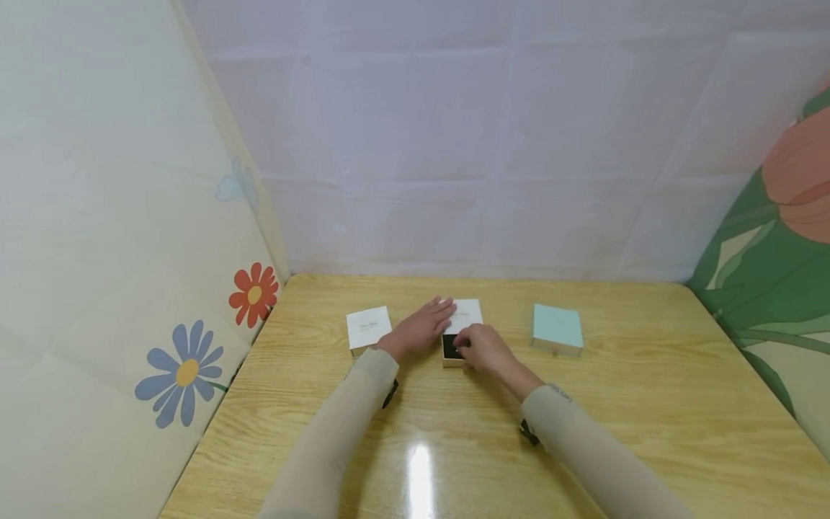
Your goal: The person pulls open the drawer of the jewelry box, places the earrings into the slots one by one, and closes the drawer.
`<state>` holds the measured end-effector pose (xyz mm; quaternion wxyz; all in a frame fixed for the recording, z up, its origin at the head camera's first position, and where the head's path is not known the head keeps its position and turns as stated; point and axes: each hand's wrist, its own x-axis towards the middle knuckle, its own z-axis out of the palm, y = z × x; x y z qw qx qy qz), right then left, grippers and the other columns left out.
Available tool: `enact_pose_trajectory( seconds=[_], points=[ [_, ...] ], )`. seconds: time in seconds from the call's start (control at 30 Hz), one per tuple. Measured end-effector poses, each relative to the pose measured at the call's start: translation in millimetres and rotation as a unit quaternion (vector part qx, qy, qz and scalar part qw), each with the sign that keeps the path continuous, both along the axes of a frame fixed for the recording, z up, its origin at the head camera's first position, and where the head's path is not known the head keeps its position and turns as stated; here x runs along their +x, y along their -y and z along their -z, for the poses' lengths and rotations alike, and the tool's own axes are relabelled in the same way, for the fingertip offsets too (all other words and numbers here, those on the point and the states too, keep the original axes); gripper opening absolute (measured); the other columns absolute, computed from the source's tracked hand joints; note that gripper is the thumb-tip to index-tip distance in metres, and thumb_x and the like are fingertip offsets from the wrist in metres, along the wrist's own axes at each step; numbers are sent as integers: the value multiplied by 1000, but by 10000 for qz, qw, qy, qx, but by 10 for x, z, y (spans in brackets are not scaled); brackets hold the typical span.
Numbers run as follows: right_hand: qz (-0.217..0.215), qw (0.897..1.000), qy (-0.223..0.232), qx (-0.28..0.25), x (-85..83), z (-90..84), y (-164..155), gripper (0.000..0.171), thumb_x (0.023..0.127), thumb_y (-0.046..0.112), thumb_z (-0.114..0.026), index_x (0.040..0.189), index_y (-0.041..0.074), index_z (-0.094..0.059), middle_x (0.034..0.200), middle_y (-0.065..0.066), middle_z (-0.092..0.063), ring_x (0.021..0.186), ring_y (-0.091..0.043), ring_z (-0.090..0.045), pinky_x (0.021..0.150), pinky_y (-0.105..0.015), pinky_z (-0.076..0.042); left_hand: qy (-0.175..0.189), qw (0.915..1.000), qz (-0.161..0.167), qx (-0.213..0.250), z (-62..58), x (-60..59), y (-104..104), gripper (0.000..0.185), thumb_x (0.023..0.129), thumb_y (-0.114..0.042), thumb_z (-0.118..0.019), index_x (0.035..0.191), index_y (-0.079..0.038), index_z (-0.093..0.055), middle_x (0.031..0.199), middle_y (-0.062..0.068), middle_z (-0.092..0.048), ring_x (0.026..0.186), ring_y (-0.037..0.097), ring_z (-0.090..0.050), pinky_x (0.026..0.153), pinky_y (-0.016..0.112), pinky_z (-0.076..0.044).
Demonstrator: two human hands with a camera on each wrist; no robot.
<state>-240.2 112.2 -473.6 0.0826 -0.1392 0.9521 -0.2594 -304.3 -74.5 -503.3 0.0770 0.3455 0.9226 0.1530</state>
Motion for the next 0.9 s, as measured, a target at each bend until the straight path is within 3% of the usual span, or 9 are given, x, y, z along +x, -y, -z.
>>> enact_pose_trajectory(
  seconds=[0.47, 0.9],
  points=[
    [98, 9999, 63, 84, -4, 13, 13, 14, 93, 9, -71, 106, 8, -78, 108, -10, -74, 99, -24, -68, 94, -44, -57, -99, 9999, 43, -90, 10, -2, 1, 53, 113, -34, -22, 163, -16, -18, 170, 1, -14, 157, 23, -5, 128, 37, -10],
    [151, 9999, -7, 27, 21, 7, 16, 15, 92, 8, -72, 106, 7, -78, 106, -10, -74, 101, -25, -68, 93, -44, -57, -136, 9997, 72, -164, -64, 31, -2, 53, 114, -33, -24, 163, -15, -19, 170, 3, -15, 157, 24, -7, 128, 36, -9]
  ],
)
